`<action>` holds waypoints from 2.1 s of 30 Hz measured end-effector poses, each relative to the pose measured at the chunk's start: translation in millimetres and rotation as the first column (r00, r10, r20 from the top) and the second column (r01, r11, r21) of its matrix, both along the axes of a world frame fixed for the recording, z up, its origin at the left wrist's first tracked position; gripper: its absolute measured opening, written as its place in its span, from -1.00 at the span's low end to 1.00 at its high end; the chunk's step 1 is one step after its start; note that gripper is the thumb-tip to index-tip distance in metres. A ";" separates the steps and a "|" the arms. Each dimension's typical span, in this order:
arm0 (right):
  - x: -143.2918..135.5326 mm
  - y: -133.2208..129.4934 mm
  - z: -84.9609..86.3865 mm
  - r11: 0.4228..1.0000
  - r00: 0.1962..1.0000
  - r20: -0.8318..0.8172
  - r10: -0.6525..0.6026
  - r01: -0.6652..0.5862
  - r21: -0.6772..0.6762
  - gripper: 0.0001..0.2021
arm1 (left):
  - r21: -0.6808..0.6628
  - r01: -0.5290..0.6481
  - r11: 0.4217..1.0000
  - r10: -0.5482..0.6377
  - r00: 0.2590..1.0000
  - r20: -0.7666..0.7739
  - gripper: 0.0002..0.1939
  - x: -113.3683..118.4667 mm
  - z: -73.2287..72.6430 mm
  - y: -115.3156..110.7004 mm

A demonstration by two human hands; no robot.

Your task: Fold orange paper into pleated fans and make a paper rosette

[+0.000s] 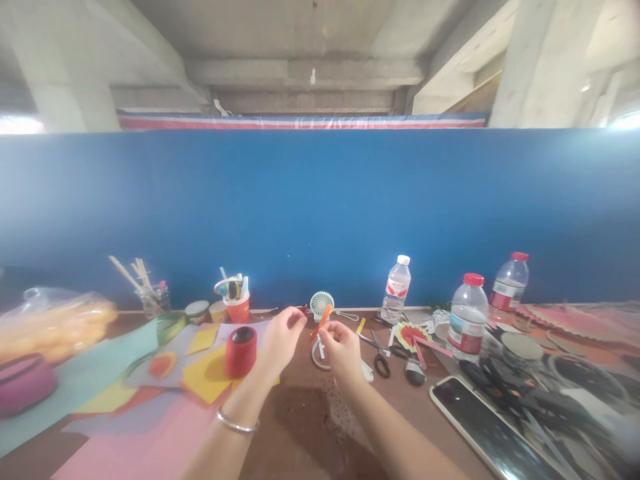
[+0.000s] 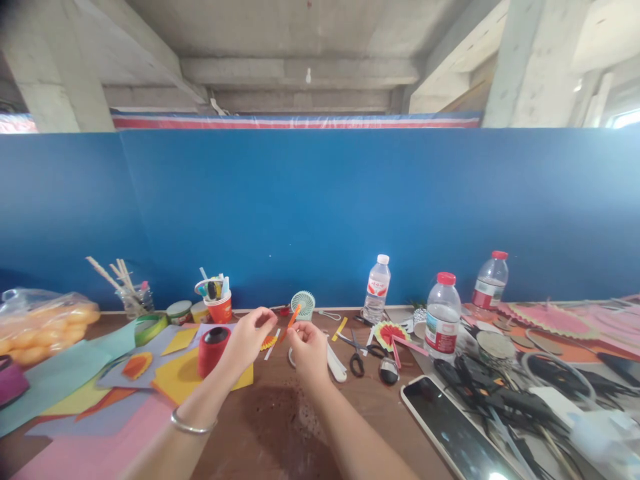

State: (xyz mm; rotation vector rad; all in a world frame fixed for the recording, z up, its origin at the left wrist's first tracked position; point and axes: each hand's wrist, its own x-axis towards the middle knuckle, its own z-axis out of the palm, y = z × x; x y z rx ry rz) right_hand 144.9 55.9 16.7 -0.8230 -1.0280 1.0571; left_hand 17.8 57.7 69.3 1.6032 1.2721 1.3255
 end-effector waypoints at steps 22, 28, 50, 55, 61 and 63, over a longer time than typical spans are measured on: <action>42.1 2.6 -5.4 0.623 0.366 0.636 -0.680 -0.170 0.764 -0.73 | -0.346 0.334 0.877 -0.216 0.916 0.338 -0.77 -3.3 -6.0 -2.4; 36.5 4.8 -8.4 0.660 0.468 0.616 -0.634 -0.088 0.746 -0.76 | -0.307 0.302 0.902 -0.217 0.935 0.281 -0.82 -2.4 -7.4 -1.8; 26.5 1.1 -0.7 0.739 0.478 0.665 -0.574 -0.049 0.672 -0.82 | -0.234 0.149 0.961 -0.107 0.977 0.184 -0.87 6.5 -2.6 -6.8; 23.6 -1.7 6.9 0.864 0.233 0.856 -0.461 -0.103 0.493 -0.79 | -0.168 0.028 0.985 -0.014 0.996 0.089 -0.90 1.1 -12.4 2.0; 20.4 -10.2 23.1 0.915 0.100 0.929 -0.357 -0.163 0.370 -0.84 | -0.112 -0.052 0.992 0.047 0.998 -0.042 -0.89 -10.5 -23.3 14.5; 21.3 -15.2 31.4 0.919 0.071 0.937 -0.341 -0.182 0.349 -0.81 | -0.104 -0.061 0.993 0.051 0.995 -0.089 -0.88 -11.9 -24.1 15.6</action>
